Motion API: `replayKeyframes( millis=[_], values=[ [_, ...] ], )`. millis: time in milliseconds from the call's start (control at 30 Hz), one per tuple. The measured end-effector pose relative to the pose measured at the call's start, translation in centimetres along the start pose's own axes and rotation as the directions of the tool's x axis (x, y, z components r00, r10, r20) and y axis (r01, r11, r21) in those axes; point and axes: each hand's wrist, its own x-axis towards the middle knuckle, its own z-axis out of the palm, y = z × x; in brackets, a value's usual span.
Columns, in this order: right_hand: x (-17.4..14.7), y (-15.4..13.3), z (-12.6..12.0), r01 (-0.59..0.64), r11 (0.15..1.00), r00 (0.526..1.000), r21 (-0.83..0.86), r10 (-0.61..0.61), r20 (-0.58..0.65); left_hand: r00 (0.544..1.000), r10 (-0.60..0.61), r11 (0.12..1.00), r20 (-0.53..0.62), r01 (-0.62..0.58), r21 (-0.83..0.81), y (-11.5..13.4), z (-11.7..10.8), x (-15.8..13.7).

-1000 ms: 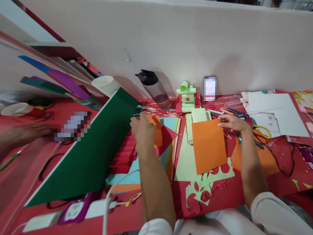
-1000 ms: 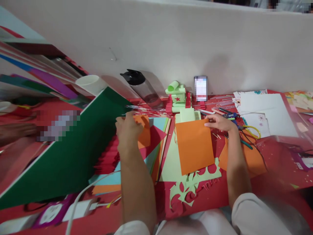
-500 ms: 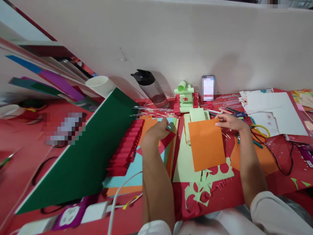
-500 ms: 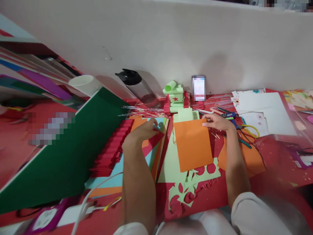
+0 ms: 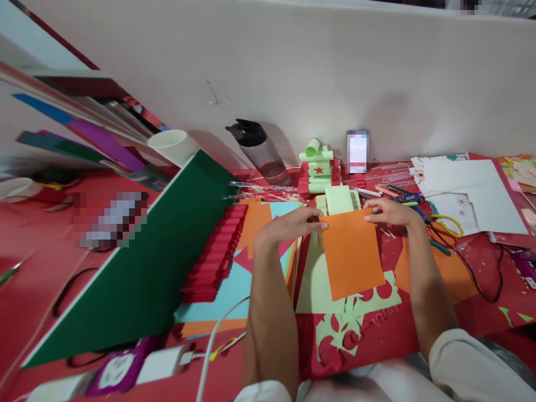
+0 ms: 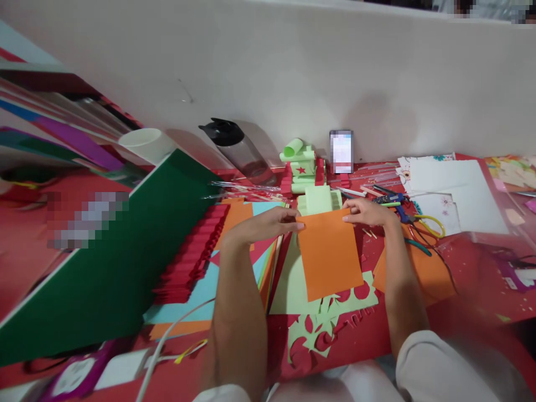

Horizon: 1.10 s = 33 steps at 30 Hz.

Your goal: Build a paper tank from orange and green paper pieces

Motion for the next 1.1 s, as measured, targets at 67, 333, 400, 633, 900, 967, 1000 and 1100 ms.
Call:
replayKeyframes(
  millis=[67, 333, 400, 633, 900, 967, 1000, 1100],
  values=[
    [0.1, 0.1, 0.1, -0.005, 1.000, 1.000, 0.002, 0.005, 0.008, 1.000, 0.002, 1.000, 0.012, -0.002, -0.025, -0.6, 0.0, 0.2],
    [0.2, 0.4, -0.1, -0.039, 0.995, 0.999, -0.092, 0.040, 0.015, 0.999, 0.006, 0.996, 0.036, -0.002, -0.090, -1.3, 0.1, 0.4],
    [0.1, 0.3, -0.2, -0.048, 0.992, 0.999, -0.118, 0.049, 0.007, 0.999, -0.007, 0.996, 0.053, 0.012, -0.085, -1.2, 0.0, 0.4],
    [-0.2, -0.3, -0.2, -0.059, 0.991, 0.998, -0.122, 0.057, -0.018, 0.996, -0.028, 0.999, 0.089, 0.030, -0.030, -0.9, -0.2, 0.0],
    [-0.2, 0.1, -0.2, -0.054, 0.993, 0.998, -0.101, 0.051, -0.031, 0.991, -0.036, 0.999, 0.126, 0.037, -0.007, -0.6, -0.1, 0.0],
    [-0.2, 0.2, -0.3, -0.049, 0.994, 0.997, -0.102, 0.043, -0.059, 0.991, -0.041, 0.999, 0.125, 0.040, 0.007, -0.5, -0.1, 0.0],
    [-0.3, 0.2, -0.4, -0.044, 0.993, 0.997, -0.107, 0.037, -0.069, 0.991, -0.046, 0.999, 0.124, 0.044, 0.019, -0.3, -0.1, -0.1],
    [-0.9, 0.1, -0.9, -0.021, 0.995, 0.995, -0.094, 0.012, -0.096, 0.991, -0.057, 0.997, 0.120, 0.051, 0.052, 0.1, -0.2, -0.2]
  ],
)
